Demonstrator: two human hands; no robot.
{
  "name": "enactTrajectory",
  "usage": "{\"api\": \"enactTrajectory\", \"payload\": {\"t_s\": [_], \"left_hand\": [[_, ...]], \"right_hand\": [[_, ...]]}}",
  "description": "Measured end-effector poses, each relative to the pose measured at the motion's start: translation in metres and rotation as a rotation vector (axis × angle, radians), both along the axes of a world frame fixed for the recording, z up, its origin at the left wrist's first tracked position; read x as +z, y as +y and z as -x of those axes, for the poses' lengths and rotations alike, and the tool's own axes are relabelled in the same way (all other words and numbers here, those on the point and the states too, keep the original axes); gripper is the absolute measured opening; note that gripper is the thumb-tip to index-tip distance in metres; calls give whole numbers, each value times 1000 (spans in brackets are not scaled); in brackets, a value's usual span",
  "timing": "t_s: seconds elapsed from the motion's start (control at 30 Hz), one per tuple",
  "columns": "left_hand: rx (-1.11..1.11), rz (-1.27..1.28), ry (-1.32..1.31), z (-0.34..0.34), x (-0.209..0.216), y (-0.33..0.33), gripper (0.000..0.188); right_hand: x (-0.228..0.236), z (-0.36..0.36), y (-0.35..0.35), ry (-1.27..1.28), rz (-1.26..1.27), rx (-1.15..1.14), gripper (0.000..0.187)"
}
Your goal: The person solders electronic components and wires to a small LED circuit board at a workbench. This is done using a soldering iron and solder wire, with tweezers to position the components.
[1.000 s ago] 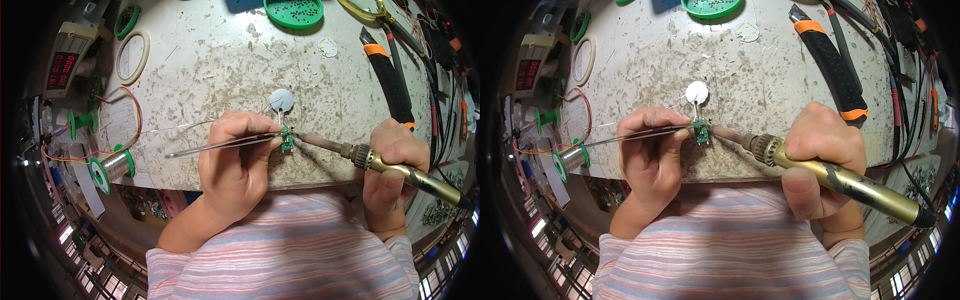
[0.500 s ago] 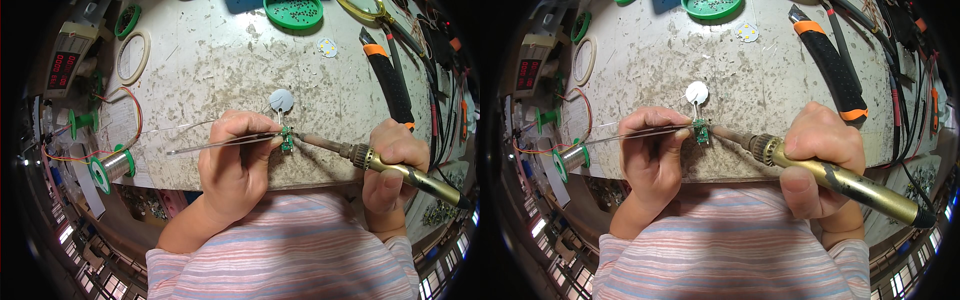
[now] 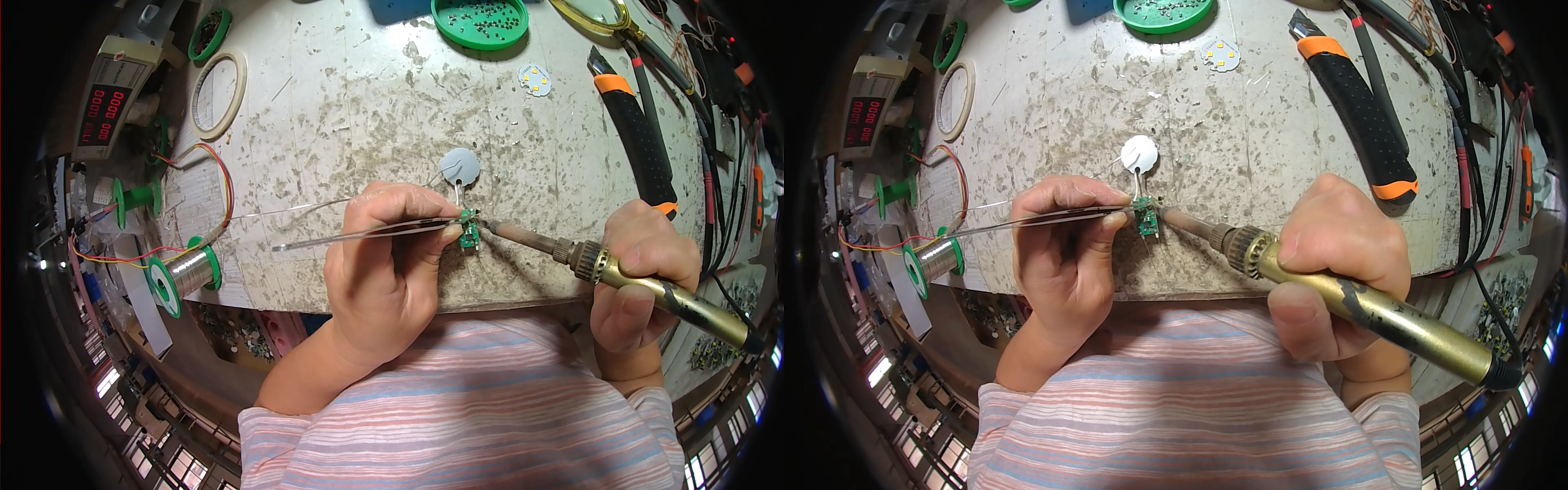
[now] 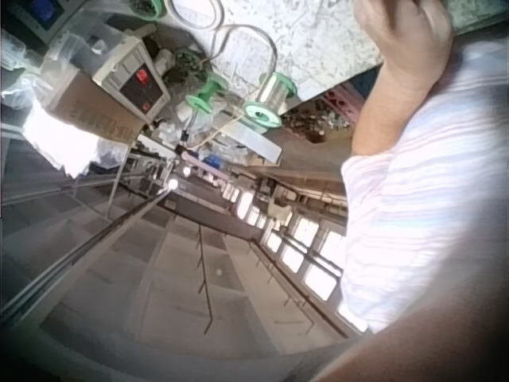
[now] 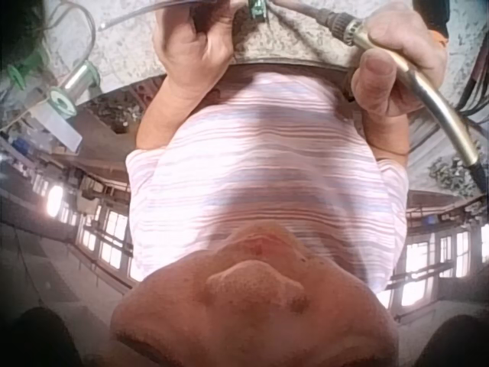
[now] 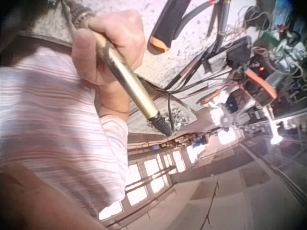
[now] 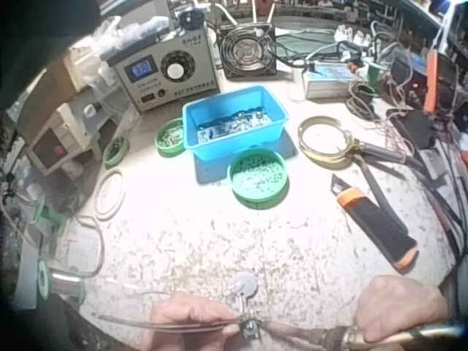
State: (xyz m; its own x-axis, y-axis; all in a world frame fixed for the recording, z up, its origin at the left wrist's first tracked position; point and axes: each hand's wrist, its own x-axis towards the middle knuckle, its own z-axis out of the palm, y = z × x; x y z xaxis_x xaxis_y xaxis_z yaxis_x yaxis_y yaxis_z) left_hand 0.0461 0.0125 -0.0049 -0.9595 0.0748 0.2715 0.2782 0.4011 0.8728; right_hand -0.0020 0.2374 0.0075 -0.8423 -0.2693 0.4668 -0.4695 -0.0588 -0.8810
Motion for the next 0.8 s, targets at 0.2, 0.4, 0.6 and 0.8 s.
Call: {"api": "enactTrajectory", "payload": {"t_s": [0.2,0.4,0.6,0.8], "left_hand": [[15,-9,-14,0,0,1,42],[149,-92,114,7,-7,8,27],[142,-89,107,7,-6,8,27],[-13,-4,-20,0,-1,-1,43]], "right_hand": [[1,0,1,9,-18,4,24],[0,0,1,19,-16,-7,24],[1,1,2,22,-32,6,24],[1,1,0,53,-127,8,30]]}}
